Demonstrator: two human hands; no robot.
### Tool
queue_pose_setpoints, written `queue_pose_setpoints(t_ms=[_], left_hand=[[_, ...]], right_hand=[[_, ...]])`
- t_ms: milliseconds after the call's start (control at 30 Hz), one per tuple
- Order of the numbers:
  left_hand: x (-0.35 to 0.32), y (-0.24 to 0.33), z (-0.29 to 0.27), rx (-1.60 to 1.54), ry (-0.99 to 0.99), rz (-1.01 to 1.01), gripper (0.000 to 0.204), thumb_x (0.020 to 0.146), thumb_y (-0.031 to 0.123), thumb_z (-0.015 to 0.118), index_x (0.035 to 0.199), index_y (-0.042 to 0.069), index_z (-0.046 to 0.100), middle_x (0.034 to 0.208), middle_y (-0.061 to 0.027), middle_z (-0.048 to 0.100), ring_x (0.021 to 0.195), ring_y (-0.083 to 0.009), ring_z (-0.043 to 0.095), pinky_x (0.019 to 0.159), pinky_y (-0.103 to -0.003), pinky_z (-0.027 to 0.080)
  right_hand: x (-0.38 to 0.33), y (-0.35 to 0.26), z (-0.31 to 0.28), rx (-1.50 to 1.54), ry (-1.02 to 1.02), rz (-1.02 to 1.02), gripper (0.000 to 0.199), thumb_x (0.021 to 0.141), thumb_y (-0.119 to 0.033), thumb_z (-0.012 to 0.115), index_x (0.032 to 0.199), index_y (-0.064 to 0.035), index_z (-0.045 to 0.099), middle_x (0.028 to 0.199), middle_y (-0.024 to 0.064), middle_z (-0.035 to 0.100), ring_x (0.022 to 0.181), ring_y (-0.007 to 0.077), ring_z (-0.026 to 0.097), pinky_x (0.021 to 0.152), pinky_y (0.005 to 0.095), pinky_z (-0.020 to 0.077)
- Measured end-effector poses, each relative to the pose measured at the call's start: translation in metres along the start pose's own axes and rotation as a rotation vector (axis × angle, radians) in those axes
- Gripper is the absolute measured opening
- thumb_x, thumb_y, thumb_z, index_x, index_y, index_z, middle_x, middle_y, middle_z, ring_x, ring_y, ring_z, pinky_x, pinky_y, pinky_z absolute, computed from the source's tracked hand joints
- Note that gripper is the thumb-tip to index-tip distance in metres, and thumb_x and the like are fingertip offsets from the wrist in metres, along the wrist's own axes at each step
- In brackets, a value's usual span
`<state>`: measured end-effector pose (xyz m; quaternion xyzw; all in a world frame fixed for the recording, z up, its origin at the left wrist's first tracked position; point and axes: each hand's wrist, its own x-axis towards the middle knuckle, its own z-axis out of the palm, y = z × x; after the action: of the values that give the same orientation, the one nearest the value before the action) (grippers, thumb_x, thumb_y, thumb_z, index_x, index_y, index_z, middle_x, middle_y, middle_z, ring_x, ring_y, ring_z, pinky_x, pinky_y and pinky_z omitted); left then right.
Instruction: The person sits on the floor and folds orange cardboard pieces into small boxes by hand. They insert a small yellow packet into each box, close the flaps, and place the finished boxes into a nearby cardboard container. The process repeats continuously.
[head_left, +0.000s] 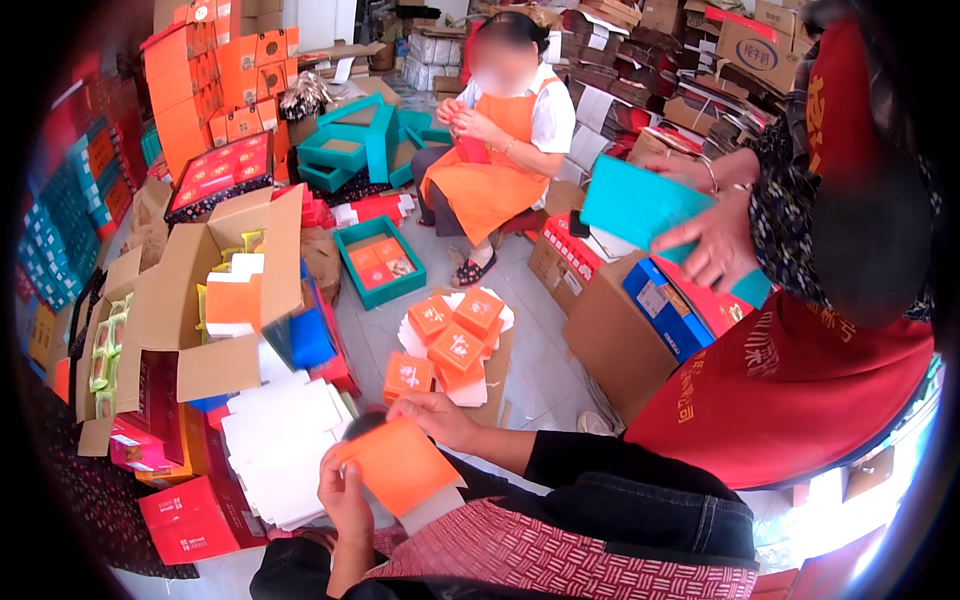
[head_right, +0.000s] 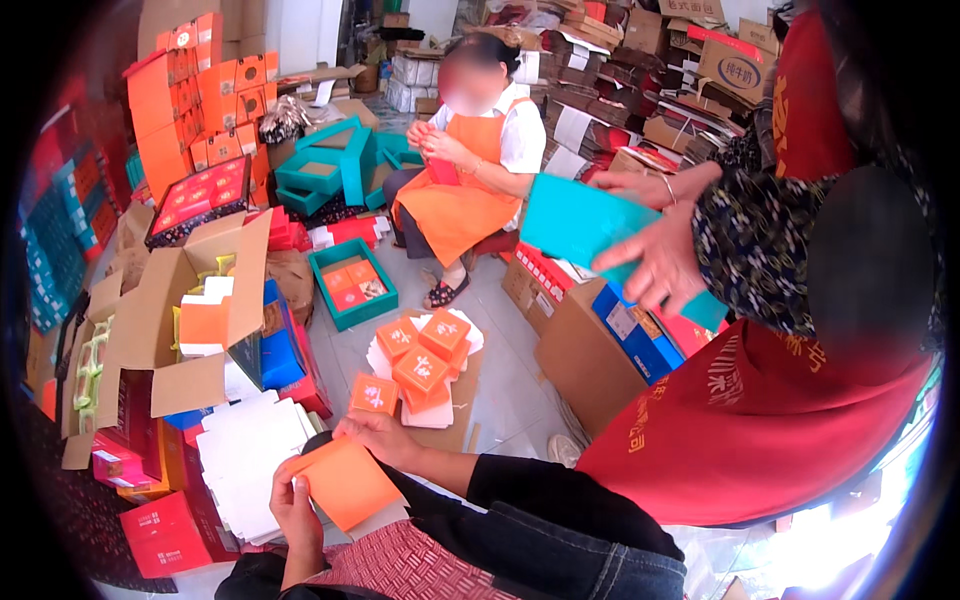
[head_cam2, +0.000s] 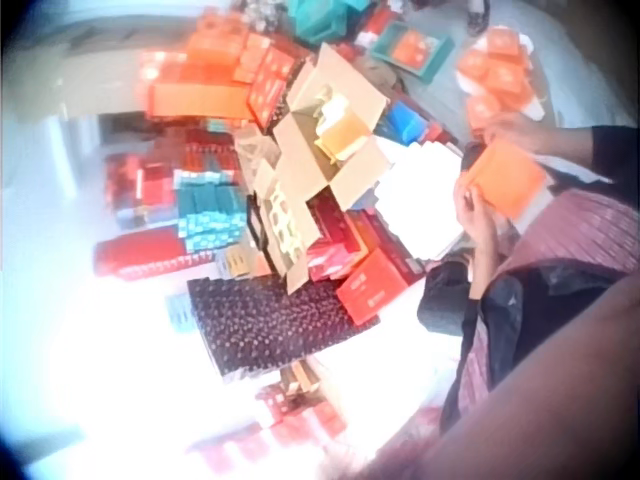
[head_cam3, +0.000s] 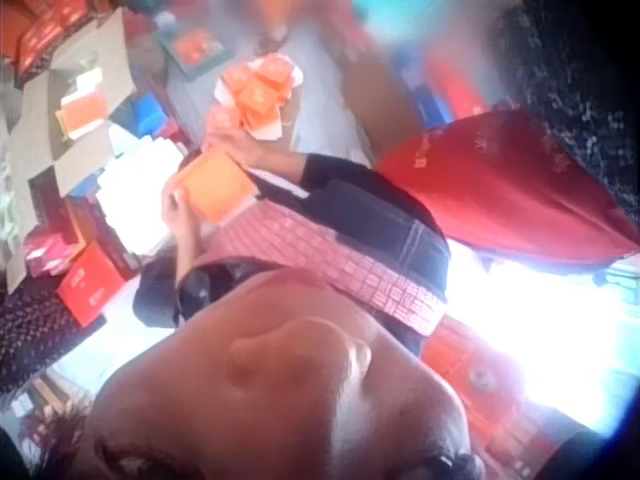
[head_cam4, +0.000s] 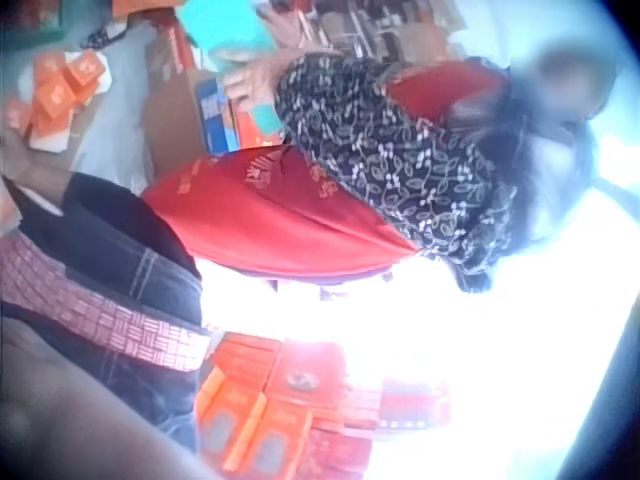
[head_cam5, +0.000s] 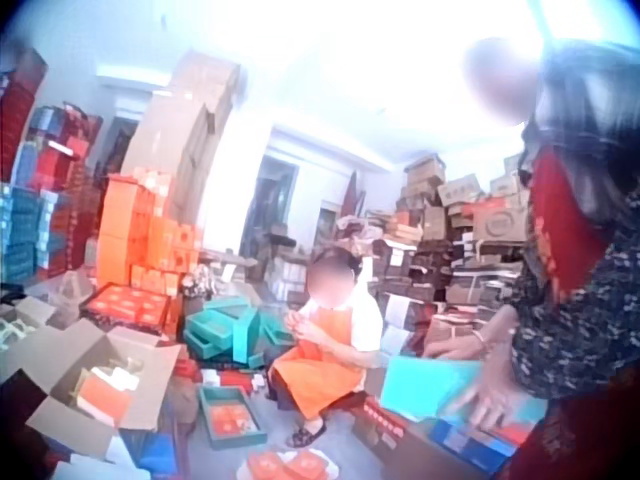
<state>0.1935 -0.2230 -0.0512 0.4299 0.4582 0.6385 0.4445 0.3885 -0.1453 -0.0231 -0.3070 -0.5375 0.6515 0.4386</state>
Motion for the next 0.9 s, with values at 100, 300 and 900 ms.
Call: queue_pose_setpoints(t_ms=[100, 300, 900], left_hand=[[-0.001, 0.008, 0.003, -0.058, -0.026, -0.025, 0.019, 0.085, -0.004, 0.051, 0.102, -0.001, 0.059, 0.122, -0.0141, 0.051, 0.112, -0.0217, 0.049, 0.096, -0.032, 0.039], [0.001, 0.013, 0.011, -0.066, -0.123, 0.026, 0.020, 0.085, -0.003, 0.054, 0.104, -0.001, 0.056, 0.122, -0.0147, 0.051, 0.113, -0.0220, 0.049, 0.096, -0.033, 0.038], [0.015, 0.011, 0.021, -0.178, -0.197, -0.040, 0.043, 0.084, -0.010, 0.051, 0.122, 0.001, 0.036, 0.126, -0.0148, 0.045, 0.122, -0.0232, 0.042, 0.107, -0.039, 0.030]], right_hand=[[0.015, -0.016, -0.006, -0.218, -0.145, 0.107, 0.018, 0.088, -0.020, 0.062, 0.086, -0.0025, 0.062, 0.079, -0.0028, 0.059, 0.077, 0.0049, 0.053, 0.072, 0.0208, 0.0433], [0.050, -0.039, -0.009, -0.382, -0.536, 0.209, 0.025, 0.085, -0.024, 0.065, 0.094, -0.0016, 0.065, 0.080, 0.0001, 0.064, 0.075, 0.0070, 0.057, 0.062, 0.0235, 0.0446], [0.062, -0.047, -0.005, -0.823, -0.659, 0.129, 0.030, 0.092, -0.029, 0.050, 0.106, -0.0077, 0.065, 0.071, 0.0102, 0.063, 0.063, 0.0200, 0.060, 0.062, 0.0325, 0.0474]])
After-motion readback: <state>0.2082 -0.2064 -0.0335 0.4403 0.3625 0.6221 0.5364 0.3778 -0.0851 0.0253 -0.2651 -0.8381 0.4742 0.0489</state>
